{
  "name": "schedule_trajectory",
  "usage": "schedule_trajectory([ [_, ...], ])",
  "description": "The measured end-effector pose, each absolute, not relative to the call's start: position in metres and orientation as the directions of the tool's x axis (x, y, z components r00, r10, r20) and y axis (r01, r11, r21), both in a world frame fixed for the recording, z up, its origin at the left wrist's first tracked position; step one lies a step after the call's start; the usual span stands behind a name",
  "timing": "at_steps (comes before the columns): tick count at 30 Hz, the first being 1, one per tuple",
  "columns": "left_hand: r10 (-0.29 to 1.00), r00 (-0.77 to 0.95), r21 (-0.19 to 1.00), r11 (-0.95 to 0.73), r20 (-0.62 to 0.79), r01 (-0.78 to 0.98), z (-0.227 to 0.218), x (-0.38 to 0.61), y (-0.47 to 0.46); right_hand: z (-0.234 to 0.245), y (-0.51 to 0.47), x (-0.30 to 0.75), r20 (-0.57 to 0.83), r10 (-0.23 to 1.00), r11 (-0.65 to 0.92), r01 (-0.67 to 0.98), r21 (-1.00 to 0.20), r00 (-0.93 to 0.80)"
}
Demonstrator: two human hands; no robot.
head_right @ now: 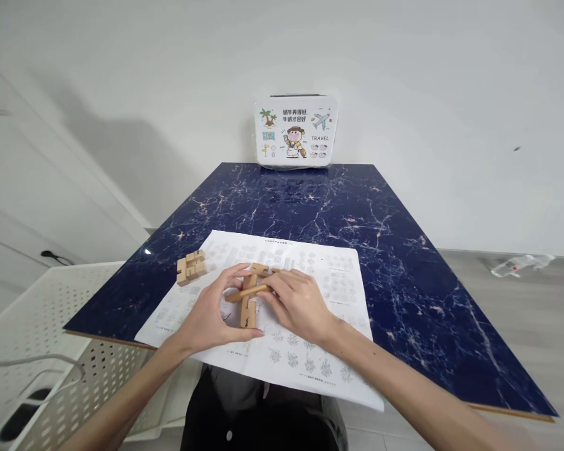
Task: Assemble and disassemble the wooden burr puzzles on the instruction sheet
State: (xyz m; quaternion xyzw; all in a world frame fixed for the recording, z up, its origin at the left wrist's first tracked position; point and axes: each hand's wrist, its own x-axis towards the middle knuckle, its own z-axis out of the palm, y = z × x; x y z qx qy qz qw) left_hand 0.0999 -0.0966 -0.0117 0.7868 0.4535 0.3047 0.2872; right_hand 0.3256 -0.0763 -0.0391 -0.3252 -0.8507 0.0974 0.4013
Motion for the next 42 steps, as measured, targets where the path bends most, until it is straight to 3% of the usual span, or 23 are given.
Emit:
schedule_trajectory([
  [5,0.880,0.410,0.725,-0.443,0.240,0.527,-0.012,0.101,-0.095,-0.039,-0.079,0.325,0.640,0.643,0.744,0.541,-0.391,-0.421],
  [12,0.857,0.447,0.685,-0.487,0.257,0.541,-0.011,0.106,-0.099,-0.039,-0.071,0.329,0.606,0.699,0.690,0.580,-0.433,-0.379],
  [17,0.904,0.236,0.720,-0.428,0.357,0.546,-0.008,0.102,-0.103,-0.036,-0.069,0.331,0.610,0.744,0.629,0.595,-0.501,-0.273],
  [20,0.975,0.138,0.843,-0.221,0.176,0.490,-0.001,0.108,-0.105,-0.034,-0.072,0.330,0.649,0.722,0.636,0.599,-0.486,-0.241],
  [22,0.968,0.249,0.921,-0.073,-0.027,0.384,0.004,0.119,-0.106,-0.034,-0.075,0.329,0.668,0.694,0.667,0.587,-0.458,-0.267],
  [24,0.927,0.352,0.967,0.044,-0.133,0.251,0.008,0.131,-0.109,-0.034,-0.075,0.329,0.678,0.677,0.685,0.583,-0.437,-0.287],
  [27,0.881,0.422,0.975,0.161,-0.213,0.156,0.010,0.148,-0.120,-0.035,-0.068,0.335,0.655,0.726,0.614,0.626,-0.482,-0.208],
  [30,0.884,0.431,0.961,0.067,-0.182,0.268,0.009,0.152,-0.129,-0.039,-0.056,0.343,0.530,0.842,0.463,0.645,-0.608,-0.105],
  [32,0.936,0.345,0.864,-0.118,-0.067,0.489,0.008,0.146,-0.127,-0.042,-0.050,0.347,0.441,0.893,0.395,0.633,-0.666,-0.094],
  [35,0.932,0.346,0.581,-0.340,0.104,0.740,0.005,0.125,-0.108,-0.050,-0.045,0.347,0.392,0.912,0.372,0.648,-0.664,-0.122],
  [38,0.863,0.478,0.379,-0.503,0.165,0.777,-0.003,0.107,-0.083,-0.057,-0.043,0.344,0.415,0.894,0.406,0.697,-0.591,-0.169],
  [42,0.735,0.650,0.255,-0.677,0.193,0.690,-0.016,0.101,-0.061,-0.063,-0.042,0.340,0.428,0.875,0.434,0.758,-0.487,-0.226],
])
